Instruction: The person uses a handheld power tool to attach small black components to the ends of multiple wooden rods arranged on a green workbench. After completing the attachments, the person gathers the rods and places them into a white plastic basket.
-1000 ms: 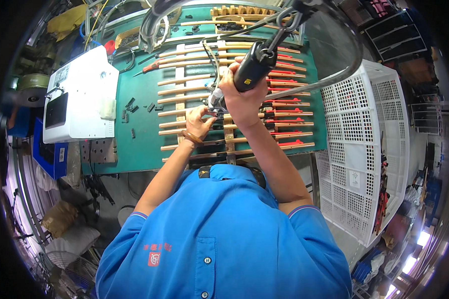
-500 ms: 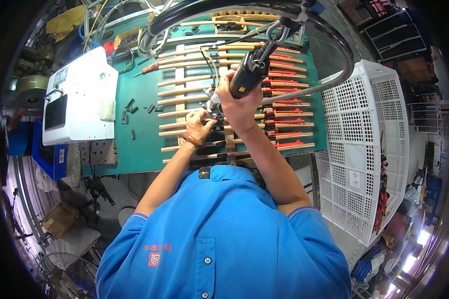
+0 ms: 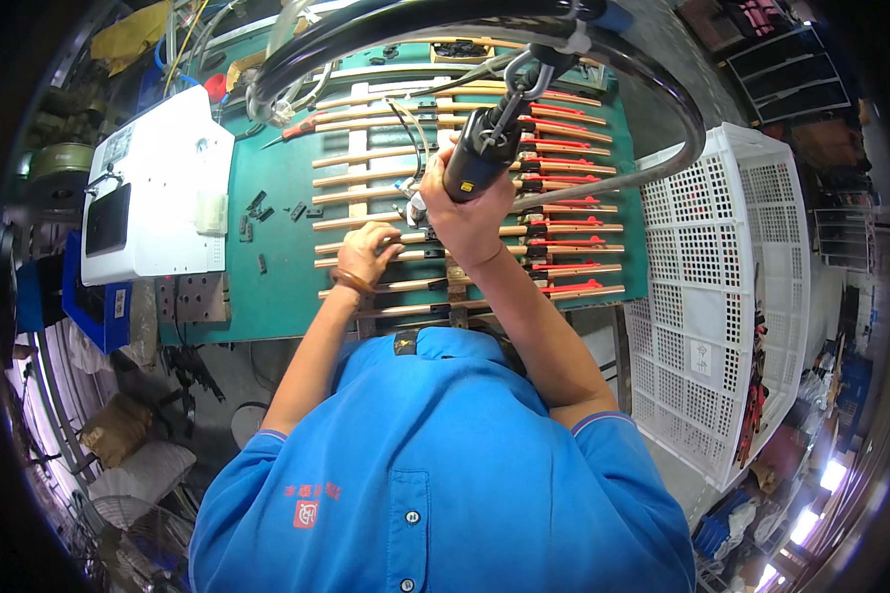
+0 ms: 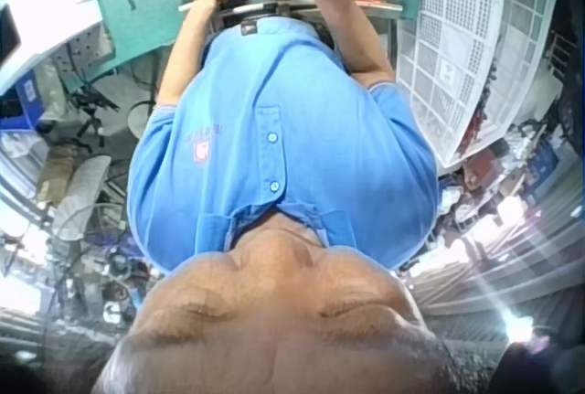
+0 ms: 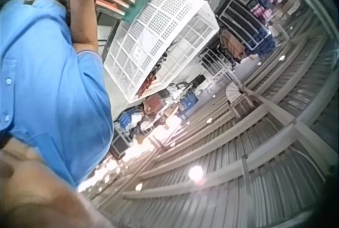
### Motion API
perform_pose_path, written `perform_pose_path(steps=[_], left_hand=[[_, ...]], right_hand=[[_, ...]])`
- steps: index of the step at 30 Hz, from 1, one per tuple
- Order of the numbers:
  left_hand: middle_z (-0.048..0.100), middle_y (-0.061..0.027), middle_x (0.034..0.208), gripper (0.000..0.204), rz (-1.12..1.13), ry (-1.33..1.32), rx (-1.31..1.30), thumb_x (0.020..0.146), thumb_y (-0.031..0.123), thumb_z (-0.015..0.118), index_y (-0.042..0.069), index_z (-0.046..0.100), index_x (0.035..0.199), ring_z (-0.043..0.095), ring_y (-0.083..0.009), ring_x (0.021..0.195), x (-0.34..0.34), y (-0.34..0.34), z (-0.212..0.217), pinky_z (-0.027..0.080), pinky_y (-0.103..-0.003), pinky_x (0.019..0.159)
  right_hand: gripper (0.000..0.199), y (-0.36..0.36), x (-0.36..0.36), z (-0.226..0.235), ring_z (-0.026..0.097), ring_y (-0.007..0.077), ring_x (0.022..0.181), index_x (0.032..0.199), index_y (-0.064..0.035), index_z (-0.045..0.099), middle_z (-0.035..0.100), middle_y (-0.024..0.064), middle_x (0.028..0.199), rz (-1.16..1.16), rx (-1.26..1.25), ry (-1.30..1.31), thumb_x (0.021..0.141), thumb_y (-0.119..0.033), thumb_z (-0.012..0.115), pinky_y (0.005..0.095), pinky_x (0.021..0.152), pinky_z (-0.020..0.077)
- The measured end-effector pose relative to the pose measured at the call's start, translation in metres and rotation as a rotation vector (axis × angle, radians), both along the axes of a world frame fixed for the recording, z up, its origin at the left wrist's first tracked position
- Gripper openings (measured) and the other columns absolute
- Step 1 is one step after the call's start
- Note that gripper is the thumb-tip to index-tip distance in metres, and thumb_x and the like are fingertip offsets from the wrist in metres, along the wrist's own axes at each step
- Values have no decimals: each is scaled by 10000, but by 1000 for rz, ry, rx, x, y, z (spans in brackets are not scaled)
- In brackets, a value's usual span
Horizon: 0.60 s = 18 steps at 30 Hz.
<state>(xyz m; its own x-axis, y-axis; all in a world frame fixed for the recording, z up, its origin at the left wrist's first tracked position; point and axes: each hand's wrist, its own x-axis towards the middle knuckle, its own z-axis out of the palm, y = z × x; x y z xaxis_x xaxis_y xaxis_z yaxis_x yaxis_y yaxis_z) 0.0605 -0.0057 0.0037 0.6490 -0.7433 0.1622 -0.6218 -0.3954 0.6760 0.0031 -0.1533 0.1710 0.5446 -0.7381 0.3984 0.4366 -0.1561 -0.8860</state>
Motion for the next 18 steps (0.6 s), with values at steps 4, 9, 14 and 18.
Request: perform_pose_path(steps=[4,9,14,18], left_hand=[[654,-25,900,157,-102,-74,-86,736,196,742,125,686,864,613,-246,852,12,3,2,478,-363,747],[653,-29,869,139,-160,-59,-110,731,186,749,128,688,842,613,-248,827,19,4,-4,478,-360,728],[650,-28,855,132,-161,-48,-149,733,189,748,125,681,827,617,-242,816,18,4,-12,469,-359,732],[645,-25,844,135,-171,-64,-152,733,194,747,132,673,828,615,-239,799,19,3,-11,464,-359,724]], right_hand=[[177,6,2,3,520,55,634,903,27,558,559,7,746,46,1,27,757,97,629,212,547,456],[148,11,1,1,518,56,626,862,25,559,554,5,739,57,5,29,755,98,630,210,543,452],[175,14,1,-7,537,58,634,898,20,558,565,12,745,27,-35,37,754,78,639,212,553,462],[282,9,3,-14,567,87,647,1026,5,485,568,43,806,83,-169,91,782,101,589,233,577,493]])
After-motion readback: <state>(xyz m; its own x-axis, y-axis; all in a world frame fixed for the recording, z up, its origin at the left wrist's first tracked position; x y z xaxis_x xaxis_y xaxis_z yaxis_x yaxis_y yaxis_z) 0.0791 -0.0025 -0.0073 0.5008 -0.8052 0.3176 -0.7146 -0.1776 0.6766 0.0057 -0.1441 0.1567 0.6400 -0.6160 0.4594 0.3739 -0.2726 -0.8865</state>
